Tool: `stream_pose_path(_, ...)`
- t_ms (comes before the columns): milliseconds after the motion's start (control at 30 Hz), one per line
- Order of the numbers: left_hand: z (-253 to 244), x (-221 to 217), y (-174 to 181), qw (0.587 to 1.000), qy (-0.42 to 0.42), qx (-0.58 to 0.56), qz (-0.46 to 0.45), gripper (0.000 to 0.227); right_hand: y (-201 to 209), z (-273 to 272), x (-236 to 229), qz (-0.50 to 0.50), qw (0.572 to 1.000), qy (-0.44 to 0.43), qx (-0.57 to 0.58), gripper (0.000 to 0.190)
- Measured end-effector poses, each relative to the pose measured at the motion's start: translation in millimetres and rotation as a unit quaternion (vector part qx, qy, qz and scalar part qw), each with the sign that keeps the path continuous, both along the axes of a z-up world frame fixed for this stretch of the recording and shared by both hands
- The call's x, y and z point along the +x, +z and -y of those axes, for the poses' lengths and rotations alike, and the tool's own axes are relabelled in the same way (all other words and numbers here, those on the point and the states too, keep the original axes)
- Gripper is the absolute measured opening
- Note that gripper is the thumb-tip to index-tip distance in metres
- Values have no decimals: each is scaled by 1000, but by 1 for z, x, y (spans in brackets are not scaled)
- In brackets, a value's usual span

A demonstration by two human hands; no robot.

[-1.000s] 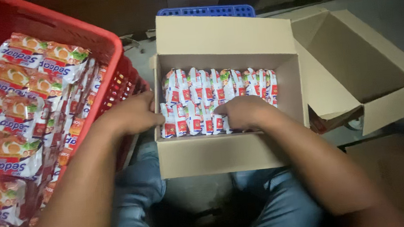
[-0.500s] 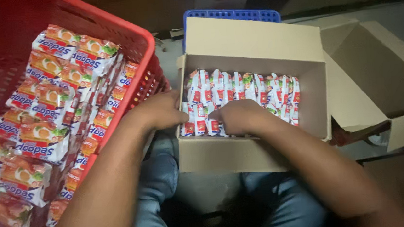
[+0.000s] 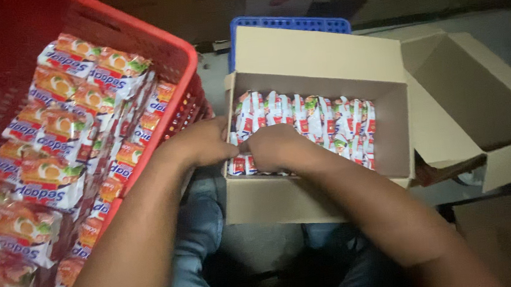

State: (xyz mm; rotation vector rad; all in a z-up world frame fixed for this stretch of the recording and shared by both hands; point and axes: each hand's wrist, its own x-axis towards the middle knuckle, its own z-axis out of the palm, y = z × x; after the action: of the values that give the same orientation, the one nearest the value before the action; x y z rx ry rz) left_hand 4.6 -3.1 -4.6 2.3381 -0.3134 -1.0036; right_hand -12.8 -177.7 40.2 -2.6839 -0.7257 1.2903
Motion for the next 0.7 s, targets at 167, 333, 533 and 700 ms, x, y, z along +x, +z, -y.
stream_pose_path(167,-5,1,-2,1000,-9,19,0,60,53,45,4,-13,997,-77,-19,64)
stream_pose_path(333,-5,2,0,999,-15,33,5,52,99,114,-3,52,966,-253,4,48)
stream_pose_path(533,0,1,36,994,-1,90,-69,54,112,213,-27,152,887,-431,-70,45)
stream_pose_path(700,1,0,32,992,-9,116,-58,67,54,261,-52,128,865,-468,-126,44)
